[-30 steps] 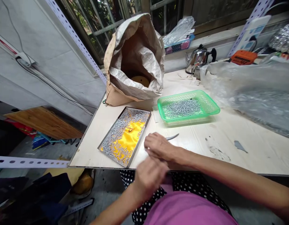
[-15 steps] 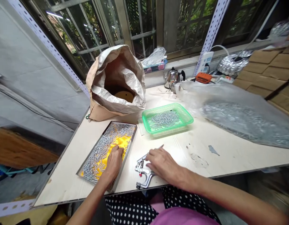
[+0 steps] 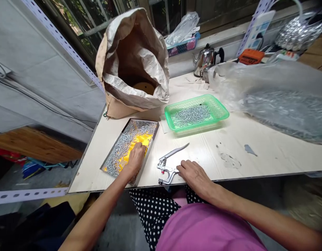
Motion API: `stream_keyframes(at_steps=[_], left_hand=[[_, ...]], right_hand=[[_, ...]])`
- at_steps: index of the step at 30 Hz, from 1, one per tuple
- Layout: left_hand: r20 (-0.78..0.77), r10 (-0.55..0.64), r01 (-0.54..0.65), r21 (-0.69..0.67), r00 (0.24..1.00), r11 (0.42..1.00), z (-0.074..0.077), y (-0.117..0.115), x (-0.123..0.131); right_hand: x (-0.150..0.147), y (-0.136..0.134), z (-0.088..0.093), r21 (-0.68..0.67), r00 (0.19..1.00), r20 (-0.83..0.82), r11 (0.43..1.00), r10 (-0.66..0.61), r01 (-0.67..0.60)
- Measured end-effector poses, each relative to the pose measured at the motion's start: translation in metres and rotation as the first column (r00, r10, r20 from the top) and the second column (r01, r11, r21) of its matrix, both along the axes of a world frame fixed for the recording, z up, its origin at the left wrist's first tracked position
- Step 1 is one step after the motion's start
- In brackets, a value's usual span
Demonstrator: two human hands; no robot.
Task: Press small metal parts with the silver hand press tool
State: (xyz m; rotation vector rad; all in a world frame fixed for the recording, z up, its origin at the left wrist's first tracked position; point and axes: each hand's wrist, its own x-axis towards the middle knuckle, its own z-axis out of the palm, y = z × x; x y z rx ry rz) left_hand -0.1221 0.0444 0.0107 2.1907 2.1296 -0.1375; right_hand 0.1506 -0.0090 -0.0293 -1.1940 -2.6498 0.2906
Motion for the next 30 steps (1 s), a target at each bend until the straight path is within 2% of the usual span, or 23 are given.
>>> stream_keyframes(at_steps=[3, 5, 7, 10, 13, 15, 18, 22, 25, 30], left_hand=[[0.188, 0.077, -0.096, 0.093, 0.979, 0.991, 0.012, -0.006, 0.002], [0.415, 0.172, -0.211, 0.05, 0.893, 0.976, 0.02, -0.018, 0.01], [0.614, 0.319, -0.28, -0.161, 0.722, 0.946, 0.026, -0.035, 0.022], [0.685, 0.534, -0.229, -0.489, 0.497, 0.841, 0.025, -0.059, 0.043], [0.666, 0.646, -0.157, -0.641, 0.373, 0.751, 0.019, -0.071, 0.054], [0.643, 0.694, -0.135, -0.695, 0.323, 0.706, 0.013, -0.072, 0.055], [0.615, 0.728, -0.136, -0.728, 0.302, 0.672, 0.007, -0.069, 0.053], [0.598, 0.738, -0.146, -0.737, 0.313, 0.66, 0.003, -0.068, 0.053], [0.588, 0.732, -0.132, -0.742, 0.345, 0.658, 0.002, -0.066, 0.053], [0.552, 0.719, -0.042, -0.781, 0.422, 0.624, 0.005, -0.057, 0.051]], right_hand=[[0.0, 0.0, 0.0, 0.016, 1.0, 0.018, 1.0, -0.006, 0.006], [0.0, 0.0, -0.001, 0.021, 1.0, 0.026, 1.0, -0.007, 0.006], [0.001, 0.0, -0.003, 0.02, 1.0, 0.026, 1.0, 0.003, -0.003], [0.001, 0.001, -0.006, 0.017, 1.0, 0.021, 1.0, 0.011, -0.012], [0.001, 0.0, -0.008, 0.021, 1.0, 0.023, 1.0, 0.011, -0.011], [0.001, -0.001, -0.009, 0.029, 1.0, 0.027, 1.0, 0.005, -0.006], [0.0, -0.003, -0.009, 0.039, 1.0, 0.023, 0.999, -0.007, 0.006], [-0.001, -0.003, -0.008, 0.03, 0.999, 0.022, 0.999, -0.023, 0.023], [-0.001, -0.004, -0.008, 0.03, 0.999, 0.021, 0.999, -0.031, 0.03], [0.0, -0.004, -0.003, 0.026, 0.999, 0.013, 0.999, -0.03, 0.029]])
